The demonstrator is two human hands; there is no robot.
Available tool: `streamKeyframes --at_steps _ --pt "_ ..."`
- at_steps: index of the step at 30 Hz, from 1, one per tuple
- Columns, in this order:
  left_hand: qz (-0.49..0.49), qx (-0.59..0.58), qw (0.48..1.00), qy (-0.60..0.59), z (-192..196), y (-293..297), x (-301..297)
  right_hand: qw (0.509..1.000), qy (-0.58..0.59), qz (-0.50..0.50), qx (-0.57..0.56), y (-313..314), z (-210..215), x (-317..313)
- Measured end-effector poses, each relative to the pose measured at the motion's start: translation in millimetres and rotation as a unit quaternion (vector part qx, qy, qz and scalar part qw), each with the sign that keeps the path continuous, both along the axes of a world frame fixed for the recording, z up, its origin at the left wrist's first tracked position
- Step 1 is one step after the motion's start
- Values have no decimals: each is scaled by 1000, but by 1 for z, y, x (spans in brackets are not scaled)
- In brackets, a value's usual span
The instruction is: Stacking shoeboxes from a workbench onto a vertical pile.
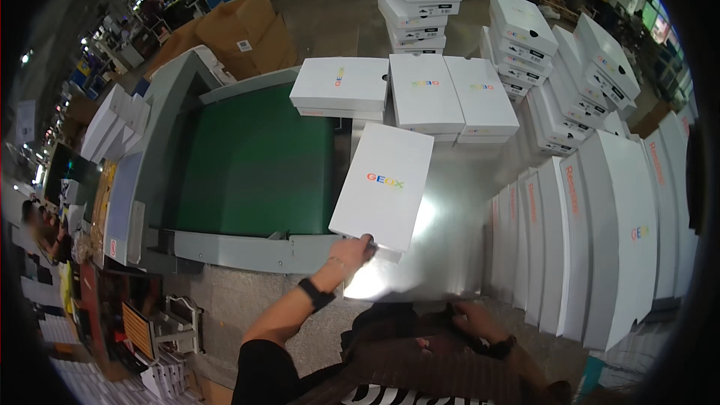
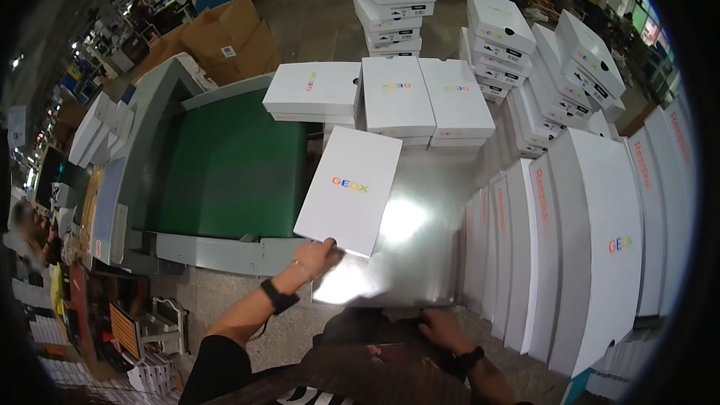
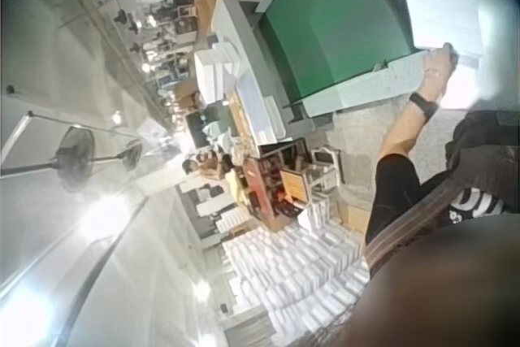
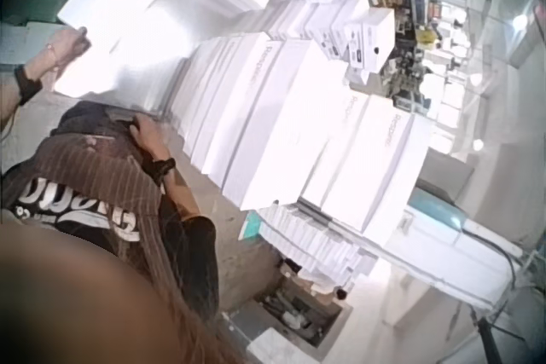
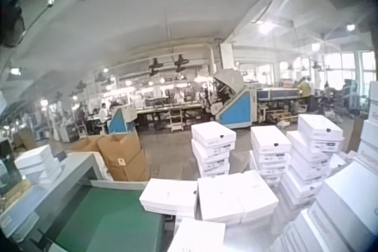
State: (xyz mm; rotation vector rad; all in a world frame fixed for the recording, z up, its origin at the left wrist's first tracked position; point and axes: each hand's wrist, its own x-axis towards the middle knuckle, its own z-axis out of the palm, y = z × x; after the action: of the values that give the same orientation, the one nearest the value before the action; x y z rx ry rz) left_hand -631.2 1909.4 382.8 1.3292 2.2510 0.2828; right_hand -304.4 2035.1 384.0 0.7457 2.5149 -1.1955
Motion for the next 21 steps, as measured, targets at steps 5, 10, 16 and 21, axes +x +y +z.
streamKeyframes --at_steps 5,10,16,21 --pt "-22 -39 994 103 45 30 12 999 33 13 28 -15 13 7" --pt "-110 5 993 -46 142 63 14 992 36 -63 -103 -31 43 6" --pt "-124 -98 978 -139 184 80 49 907 184 -245 -288 -17 59 -23" --pt "-195 -93 974 -65 175 58 81 725 227 -374 -532 -4 87 -42"
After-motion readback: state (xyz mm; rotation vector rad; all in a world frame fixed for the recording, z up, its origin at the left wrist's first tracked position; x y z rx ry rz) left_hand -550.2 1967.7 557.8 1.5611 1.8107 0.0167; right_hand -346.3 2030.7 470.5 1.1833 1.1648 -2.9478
